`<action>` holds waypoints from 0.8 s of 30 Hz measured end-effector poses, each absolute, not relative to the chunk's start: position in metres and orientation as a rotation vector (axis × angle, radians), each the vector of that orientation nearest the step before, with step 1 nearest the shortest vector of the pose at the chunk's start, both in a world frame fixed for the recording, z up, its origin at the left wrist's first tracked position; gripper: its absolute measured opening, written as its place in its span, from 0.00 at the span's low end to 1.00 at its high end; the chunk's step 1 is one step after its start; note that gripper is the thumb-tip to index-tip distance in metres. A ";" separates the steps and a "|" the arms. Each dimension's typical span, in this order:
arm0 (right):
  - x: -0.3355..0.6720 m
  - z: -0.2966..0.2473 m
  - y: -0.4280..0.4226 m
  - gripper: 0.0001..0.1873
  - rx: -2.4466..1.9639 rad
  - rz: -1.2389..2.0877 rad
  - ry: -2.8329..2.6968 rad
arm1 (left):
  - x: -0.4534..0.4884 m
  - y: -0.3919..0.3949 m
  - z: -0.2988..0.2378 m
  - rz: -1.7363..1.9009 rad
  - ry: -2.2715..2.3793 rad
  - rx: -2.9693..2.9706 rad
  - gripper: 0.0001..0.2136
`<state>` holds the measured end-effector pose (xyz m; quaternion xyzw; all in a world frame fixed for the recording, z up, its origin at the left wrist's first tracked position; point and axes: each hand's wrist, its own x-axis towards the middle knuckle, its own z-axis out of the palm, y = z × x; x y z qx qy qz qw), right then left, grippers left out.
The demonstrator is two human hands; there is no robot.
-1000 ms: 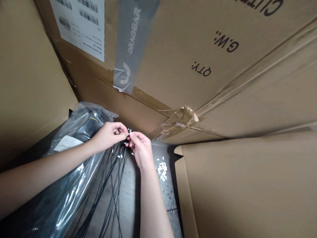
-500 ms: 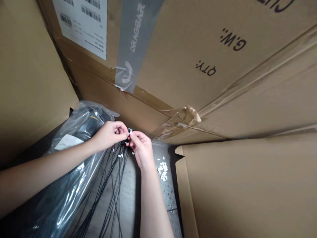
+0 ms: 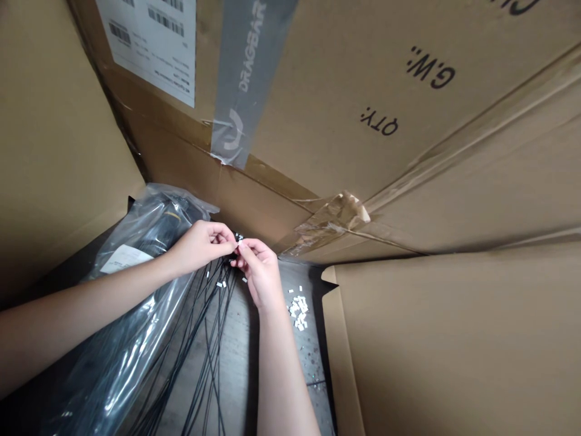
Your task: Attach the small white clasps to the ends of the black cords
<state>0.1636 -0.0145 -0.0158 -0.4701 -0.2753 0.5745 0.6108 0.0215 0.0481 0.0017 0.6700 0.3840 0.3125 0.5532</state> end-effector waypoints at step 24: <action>0.158 -0.024 -0.013 0.14 -1.193 1.137 -0.788 | 0.020 0.049 0.000 0.734 1.004 1.700 0.06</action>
